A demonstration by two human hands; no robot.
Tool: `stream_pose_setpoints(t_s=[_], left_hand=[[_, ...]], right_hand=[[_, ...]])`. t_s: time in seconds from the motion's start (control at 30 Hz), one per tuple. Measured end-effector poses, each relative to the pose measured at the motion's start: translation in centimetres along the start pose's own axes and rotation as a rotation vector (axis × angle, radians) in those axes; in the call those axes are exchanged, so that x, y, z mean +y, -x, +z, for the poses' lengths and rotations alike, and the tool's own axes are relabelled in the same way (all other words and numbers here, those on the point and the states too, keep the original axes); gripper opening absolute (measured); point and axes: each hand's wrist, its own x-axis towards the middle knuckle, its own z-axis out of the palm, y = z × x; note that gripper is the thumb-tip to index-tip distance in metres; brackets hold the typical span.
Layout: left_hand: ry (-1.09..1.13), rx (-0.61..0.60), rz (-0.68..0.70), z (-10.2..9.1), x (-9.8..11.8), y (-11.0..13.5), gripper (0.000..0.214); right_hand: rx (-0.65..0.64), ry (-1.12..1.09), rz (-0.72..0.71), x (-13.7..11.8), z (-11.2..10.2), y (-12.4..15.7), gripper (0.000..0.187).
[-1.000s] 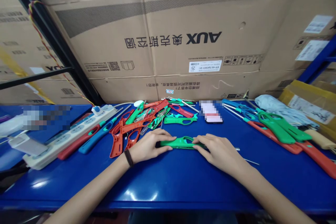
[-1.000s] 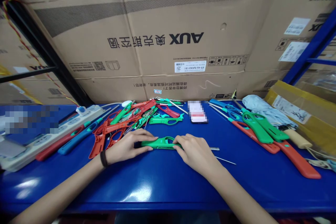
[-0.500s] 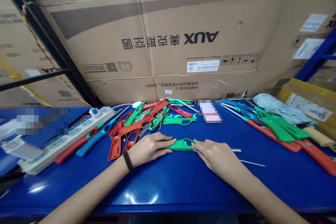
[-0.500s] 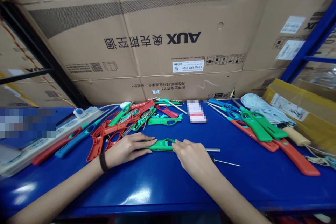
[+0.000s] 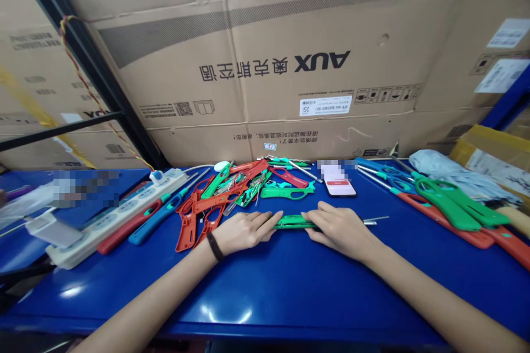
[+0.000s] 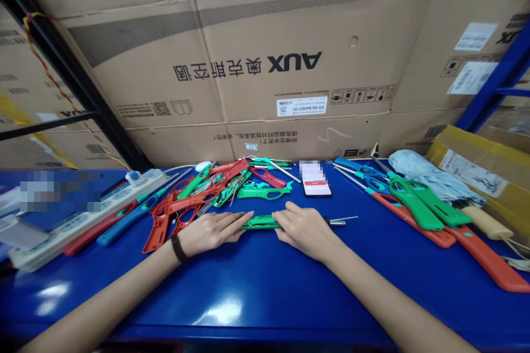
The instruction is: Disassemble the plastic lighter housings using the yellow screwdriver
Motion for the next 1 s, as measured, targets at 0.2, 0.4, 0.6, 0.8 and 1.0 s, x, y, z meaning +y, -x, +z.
stream_pose_setpoints(t_s=[0.2,0.4,0.6,0.8,1.0], left_hand=[[0.189,0.028,-0.172,0.3,0.1,-1.0,0.026],[0.218,0.089,-0.152,0.5,0.6,-0.8,0.025],[0.219,0.13,-0.124,0.6,0.9,-0.6,0.023],[0.174,0.096,-0.125,0.2,0.9,-0.8,0.022],[0.169,0.117,-0.112,0.2,0.5,-0.4,0.021]], right_hand=[[0.002,-0.071,0.039,0.4,-0.2,0.4,0.018],[0.002,-0.127,0.07,0.2,-0.6,0.3,0.018],[0.003,-0.126,0.056,0.0,-0.8,0.3,0.02],[-0.02,-0.119,0.104,0.4,-1.3,0.4,0.021],[-0.062,-0.136,0.147,1.0,-1.4,0.6,0.017]])
